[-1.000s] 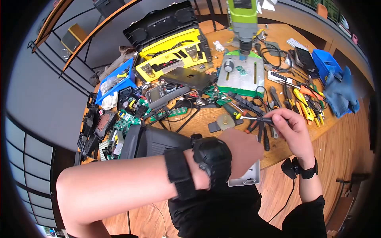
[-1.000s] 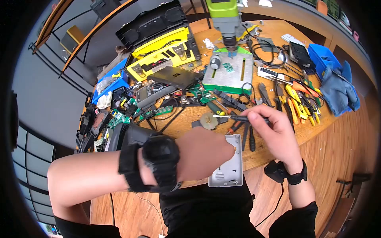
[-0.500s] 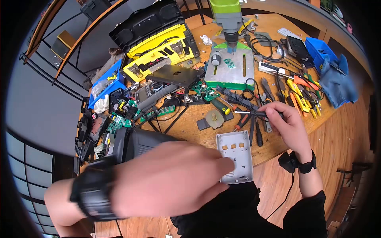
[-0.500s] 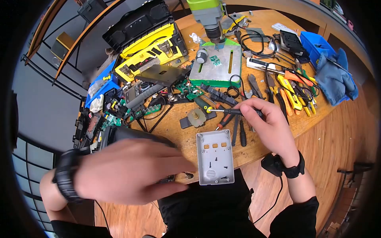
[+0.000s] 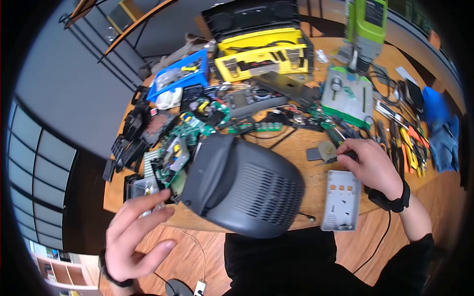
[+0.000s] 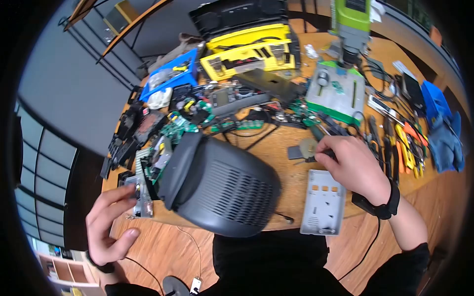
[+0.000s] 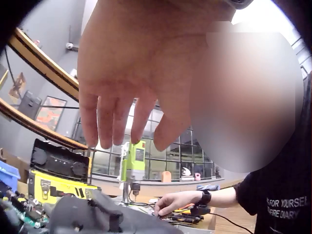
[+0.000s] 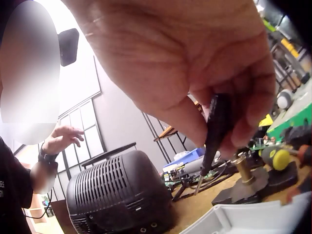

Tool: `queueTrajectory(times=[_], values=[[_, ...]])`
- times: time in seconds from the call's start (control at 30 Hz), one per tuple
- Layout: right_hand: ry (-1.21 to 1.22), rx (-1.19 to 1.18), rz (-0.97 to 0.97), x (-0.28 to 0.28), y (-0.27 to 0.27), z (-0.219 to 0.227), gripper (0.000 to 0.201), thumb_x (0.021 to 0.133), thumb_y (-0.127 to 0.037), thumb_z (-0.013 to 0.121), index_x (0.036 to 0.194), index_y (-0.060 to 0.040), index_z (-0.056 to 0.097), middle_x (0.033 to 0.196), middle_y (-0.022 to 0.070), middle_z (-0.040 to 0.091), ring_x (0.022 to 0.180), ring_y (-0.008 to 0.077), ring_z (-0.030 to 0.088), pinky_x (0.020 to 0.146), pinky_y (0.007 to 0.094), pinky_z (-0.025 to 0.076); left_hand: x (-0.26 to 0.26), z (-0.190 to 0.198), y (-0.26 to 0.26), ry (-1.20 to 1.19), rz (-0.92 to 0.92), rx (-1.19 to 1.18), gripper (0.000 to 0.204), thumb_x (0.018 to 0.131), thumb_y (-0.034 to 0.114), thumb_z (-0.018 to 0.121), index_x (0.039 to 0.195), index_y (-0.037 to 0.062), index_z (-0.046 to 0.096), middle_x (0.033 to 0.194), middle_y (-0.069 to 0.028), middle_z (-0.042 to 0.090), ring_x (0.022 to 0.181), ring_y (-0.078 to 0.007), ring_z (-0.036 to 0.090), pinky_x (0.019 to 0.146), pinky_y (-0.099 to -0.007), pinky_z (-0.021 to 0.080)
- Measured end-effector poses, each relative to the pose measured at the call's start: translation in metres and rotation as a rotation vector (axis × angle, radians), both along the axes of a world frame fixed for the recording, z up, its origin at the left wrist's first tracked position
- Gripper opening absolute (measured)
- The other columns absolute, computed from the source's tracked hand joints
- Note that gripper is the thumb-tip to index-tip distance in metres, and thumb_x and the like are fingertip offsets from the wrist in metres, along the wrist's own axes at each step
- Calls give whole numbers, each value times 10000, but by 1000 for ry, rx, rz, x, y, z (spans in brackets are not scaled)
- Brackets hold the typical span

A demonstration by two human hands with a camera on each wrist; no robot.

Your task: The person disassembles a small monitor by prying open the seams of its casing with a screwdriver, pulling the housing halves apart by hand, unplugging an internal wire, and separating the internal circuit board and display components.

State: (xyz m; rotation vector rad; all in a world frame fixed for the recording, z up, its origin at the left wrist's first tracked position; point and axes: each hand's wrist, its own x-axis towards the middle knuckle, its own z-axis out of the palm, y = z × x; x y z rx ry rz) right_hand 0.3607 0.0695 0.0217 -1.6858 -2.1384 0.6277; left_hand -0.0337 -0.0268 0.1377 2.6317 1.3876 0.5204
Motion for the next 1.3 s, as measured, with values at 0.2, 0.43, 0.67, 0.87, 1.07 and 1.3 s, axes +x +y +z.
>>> queueTrajectory(times=[0.2, 0.43, 0.67, 0.87, 1.07, 1.3], values=[[-192, 226, 144, -30, 10, -24, 171, 781, -100, 741, 909, -46, 641, 853, 136, 647, 848, 356, 616, 760, 438, 479, -44, -59, 13, -224, 155, -206, 819, 730, 182, 807, 1424, -7, 414, 1493, -250, 378, 1376, -391, 404, 1118, -445, 338], [-284, 418, 309, -52, 17, -15, 215, 787, -112, 739, 958, -47, 626, 961, 123, 616, 938, 324, 570, 824, 444, 439, -49, -85, 37, -179, 29, -298, 962, 727, 219, 834, 1497, 2, 300, 1535, -254, 287, 1427, -401, 314, 1141, -448, 311], [79, 399, 563, -120, -13, 37, 620, 742, -325, 822, 1223, -29, 567, 1248, 174, 540, 1210, 377, 494, 1014, 462, 394, -60, -90, 63, -334, -136, -432, 881, 791, 202, 757, 1514, 30, 285, 1556, -259, 244, 1440, -402, 286, 1159, -443, 288], [-124, 138, 480, -166, -22, 31, 1272, 625, -646, 817, 1507, 2, 168, 1481, 324, 198, 1397, 524, 230, 1092, 655, 256, -52, -84, 76, -118, -173, -405, 1096, 673, 267, 861, 1544, 60, 230, 1567, -258, 212, 1441, -406, 286, 1150, -436, 314], [-140, 133, 441, -174, -30, 28, 1342, 617, -699, 791, 1531, 1, 102, 1500, 329, 172, 1420, 529, 173, 1043, 742, 220, -53, -87, 99, 44, -304, -222, 1210, 567, 417, 904, 1527, 55, 262, 1570, -258, 202, 1440, -447, 253, 1148, -489, 308], [-178, 169, 408, -180, -35, 18, 1311, 605, -568, 846, 1543, -31, 104, 1524, 302, 141, 1443, 507, 105, 1037, 761, 174, -47, -89, 113, 204, -435, -79, 1119, 585, 511, 858, 1469, 30, 368, 1584, -216, 215, 1471, -429, 183, 1157, -521, 287]])
